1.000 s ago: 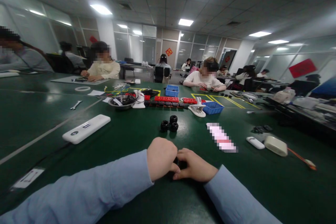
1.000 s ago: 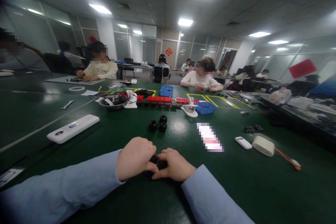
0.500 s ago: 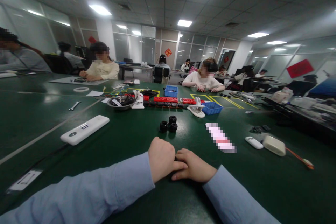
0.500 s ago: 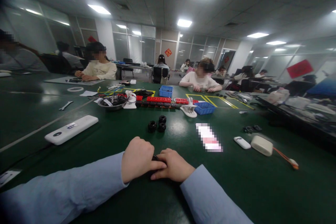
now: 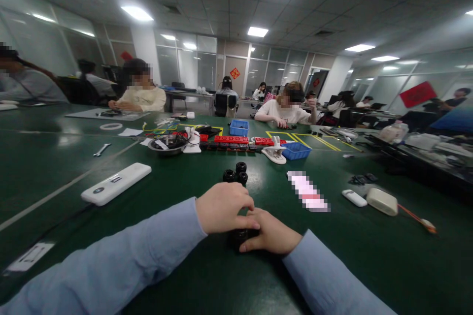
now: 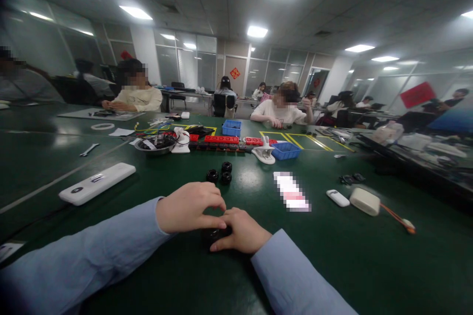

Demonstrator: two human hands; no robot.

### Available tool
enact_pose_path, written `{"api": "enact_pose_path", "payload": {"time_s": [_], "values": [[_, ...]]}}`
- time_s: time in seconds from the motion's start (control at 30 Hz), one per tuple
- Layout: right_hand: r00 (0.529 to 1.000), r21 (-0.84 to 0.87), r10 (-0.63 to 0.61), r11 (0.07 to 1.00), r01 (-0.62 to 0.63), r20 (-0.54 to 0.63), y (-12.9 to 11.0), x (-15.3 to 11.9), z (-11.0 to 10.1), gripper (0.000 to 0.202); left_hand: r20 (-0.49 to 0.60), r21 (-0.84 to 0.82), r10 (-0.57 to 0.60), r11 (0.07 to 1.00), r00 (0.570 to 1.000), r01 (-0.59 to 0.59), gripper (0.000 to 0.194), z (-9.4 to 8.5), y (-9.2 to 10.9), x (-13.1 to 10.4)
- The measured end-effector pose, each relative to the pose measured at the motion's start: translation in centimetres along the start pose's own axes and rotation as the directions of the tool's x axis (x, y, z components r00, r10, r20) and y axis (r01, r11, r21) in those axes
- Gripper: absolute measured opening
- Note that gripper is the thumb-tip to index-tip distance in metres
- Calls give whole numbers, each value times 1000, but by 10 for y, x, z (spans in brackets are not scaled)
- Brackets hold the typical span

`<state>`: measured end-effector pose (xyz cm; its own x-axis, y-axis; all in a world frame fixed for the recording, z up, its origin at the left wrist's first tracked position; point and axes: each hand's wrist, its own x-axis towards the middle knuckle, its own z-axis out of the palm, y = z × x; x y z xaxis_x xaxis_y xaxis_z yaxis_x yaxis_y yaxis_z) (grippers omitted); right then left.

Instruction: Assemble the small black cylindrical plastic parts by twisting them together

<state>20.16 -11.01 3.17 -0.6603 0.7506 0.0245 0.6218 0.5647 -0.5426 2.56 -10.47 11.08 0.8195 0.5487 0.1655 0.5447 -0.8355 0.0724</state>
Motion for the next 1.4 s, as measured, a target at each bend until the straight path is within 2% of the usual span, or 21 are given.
{"api": "enact_pose_path", "payload": {"time_s": [0.1,0.27,0.57,0.97,1.13,1.27,1.4], "values": [[1000,1,-28,1000,28,-11,1,-1,-1,31,66,-78,100,992,993,-95,34,-5,-8,0],[999,-2,-42,999,42,5,0,-2,-3,36,235,-173,209,970,949,-170,42,-5,-13,0],[999,-17,-35,999,36,31,-2,-1,-5,38,271,-165,256,962,928,-217,40,1,-13,3],[999,-6,-14,1000,14,29,-2,-1,-4,36,281,-94,176,983,943,-155,36,6,-12,5],[997,8,-74,997,74,-6,3,-1,1,37,259,-55,137,990,956,-127,37,8,-12,2],[995,1,-94,996,94,-21,6,0,3,37,243,-11,72,997,968,-71,37,9,-7,0],[995,-73,-78,995,73,-60,5,2,3,46,247,54,-7,999,969,-6,35,7,-3,0]]}}
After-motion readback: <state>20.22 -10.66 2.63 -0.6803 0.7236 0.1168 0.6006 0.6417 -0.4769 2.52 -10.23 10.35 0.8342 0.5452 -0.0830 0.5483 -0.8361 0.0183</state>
